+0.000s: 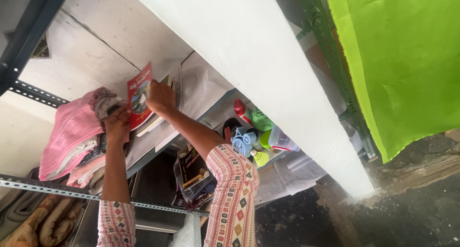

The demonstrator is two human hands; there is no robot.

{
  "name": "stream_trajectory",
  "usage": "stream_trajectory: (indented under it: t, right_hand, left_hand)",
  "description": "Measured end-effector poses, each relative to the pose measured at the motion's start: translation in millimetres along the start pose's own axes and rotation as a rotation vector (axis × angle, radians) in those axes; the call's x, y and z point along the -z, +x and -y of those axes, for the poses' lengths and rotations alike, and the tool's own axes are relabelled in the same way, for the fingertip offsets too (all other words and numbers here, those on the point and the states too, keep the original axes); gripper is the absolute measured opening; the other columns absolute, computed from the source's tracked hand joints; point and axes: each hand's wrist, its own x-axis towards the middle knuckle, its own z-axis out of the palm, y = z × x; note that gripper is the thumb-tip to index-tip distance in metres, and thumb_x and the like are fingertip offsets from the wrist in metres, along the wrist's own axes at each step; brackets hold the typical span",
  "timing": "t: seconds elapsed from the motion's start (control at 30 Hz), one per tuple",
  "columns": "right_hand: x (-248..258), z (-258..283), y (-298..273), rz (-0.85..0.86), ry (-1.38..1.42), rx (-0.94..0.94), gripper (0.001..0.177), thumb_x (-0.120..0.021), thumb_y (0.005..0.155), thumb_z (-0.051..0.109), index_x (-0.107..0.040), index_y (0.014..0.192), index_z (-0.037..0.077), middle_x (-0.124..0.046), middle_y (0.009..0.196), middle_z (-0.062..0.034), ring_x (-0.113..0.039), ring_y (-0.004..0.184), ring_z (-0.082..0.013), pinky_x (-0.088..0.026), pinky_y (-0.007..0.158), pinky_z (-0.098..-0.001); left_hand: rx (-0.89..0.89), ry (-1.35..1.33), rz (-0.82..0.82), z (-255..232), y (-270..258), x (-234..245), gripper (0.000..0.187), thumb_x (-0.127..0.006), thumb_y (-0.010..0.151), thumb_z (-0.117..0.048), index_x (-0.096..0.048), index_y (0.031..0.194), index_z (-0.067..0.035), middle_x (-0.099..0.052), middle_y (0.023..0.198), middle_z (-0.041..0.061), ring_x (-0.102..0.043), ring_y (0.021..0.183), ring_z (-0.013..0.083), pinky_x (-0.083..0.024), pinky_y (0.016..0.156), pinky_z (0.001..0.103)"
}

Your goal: The person removes several books and folded clothes from a metal shelf, then places them back in a neat stack. The person handles books, a gray folded cloth, a dark blue garment, and a patterned brown cloth, arranging them on the shelf.

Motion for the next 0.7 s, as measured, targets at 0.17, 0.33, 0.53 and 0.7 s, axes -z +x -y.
stream_trajectory:
  t: [0.17, 0.33, 0.53, 0.7]
  right_hand:
    - [-3, -14, -1, 0.01, -0.069, 0.017, 0.014, -0.068, 0.082, 0.001, -0.072, 0.096, -0.002, -0.075, 0.092, -0.0205, -0.077, 0.085, -0.032, -0.064, 0.076, -0.0431]
    - [-9, -24, -6, -0.038, -0.141, 0.134, 0.014, -0.072, 0.074, 0.0, -0.075, 0.088, -0.002, -0.075, 0.088, -0.0236, -0.074, 0.09, -0.0378, -0.062, 0.077, -0.0447]
    - [-16, -27, -7, 0.041, -0.115, 0.165, 0.02, -0.068, 0.077, -0.006, -0.072, 0.096, -0.003, -0.074, 0.089, -0.0246, -0.077, 0.084, -0.0353, -0.065, 0.072, -0.0412]
    - [-10, -26, -12, -0.025, -0.135, 0.249, 0.016, -0.073, 0.073, -0.002, -0.073, 0.089, -0.003, -0.074, 0.085, -0.0239, -0.076, 0.084, -0.0369, -0.063, 0.074, -0.0457]
  left_hand:
    - [0.02, 0.226, -0.071, 12, 2, -8, 0.032, -0.071, 0.097, 0.001, -0.069, 0.129, 0.005, -0.074, 0.111, 0.011, -0.067, 0.087, 0.0118, -0.052, 0.074, 0.023]
    - [-0.08, 0.272, -0.049, 17, -2, -15, 0.034, -0.07, 0.091, 0.005, -0.068, 0.125, 0.005, -0.076, 0.114, 0.006, -0.072, 0.097, 0.0067, -0.058, 0.086, 0.018]
    - [-0.104, 0.422, -0.092, 17, -7, -8, 0.032, -0.075, 0.089, 0.005, -0.071, 0.121, 0.007, -0.075, 0.102, 0.008, -0.067, 0.081, 0.0073, -0.05, 0.066, 0.018]
    - [-0.133, 0.456, -0.072, 19, -8, -5, 0.03, -0.077, 0.089, 0.006, -0.072, 0.119, 0.009, -0.075, 0.096, 0.01, -0.063, 0.076, 0.0068, -0.047, 0.063, 0.018]
